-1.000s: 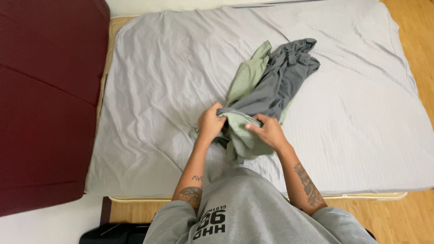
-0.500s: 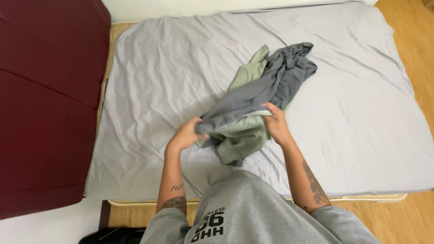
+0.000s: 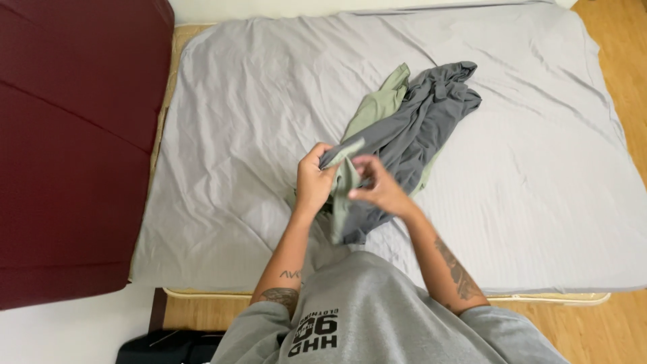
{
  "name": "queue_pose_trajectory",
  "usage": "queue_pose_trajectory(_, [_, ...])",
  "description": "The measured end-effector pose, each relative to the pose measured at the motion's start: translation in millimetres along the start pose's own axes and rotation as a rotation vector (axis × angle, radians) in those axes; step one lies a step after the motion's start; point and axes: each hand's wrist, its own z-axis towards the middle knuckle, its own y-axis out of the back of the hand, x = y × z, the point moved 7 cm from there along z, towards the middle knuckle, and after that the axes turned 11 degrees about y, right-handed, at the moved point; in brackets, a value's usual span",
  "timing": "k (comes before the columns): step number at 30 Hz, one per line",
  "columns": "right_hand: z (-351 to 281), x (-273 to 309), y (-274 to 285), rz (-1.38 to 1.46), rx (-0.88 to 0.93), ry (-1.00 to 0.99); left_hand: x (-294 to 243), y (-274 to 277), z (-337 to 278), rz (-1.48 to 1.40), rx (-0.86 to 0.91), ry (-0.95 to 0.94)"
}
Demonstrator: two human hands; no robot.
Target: The person picks up a crumpled duvet cover from a pile of bedding on a mattress and shakes it out to separate the layers. They then spread the light green duvet cover over the mattress, smoothing it out and tucking the edges under the mattress to secure it.
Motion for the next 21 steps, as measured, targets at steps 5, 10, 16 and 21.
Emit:
queue_pose_trajectory(5, [-26.4,-98.7,-6.1,-0.262,-0.113,-0.065,-43.5,3.5,-12.5,-0.092,-0.121,-0.032])
queue_pose_trajectory(10, [-35.6,-132.0,9.8,0.031,-0.319,-0.14,-46.6,29.7,-8.9,-0.13,-0.218,-0.078])
queue_pose_trajectory(16, [-17.2,-125.0,38.9,0.142,-0.467,-0.131,-0.1,57.8,3.0,-0.051,-0.354,-0.079])
queue_pose_trajectory(21, [-17.2,-116.4,45.1,0.284,-0.516,-0.209,32.4,67.1,0.1,0.018,-0.422,-0.022])
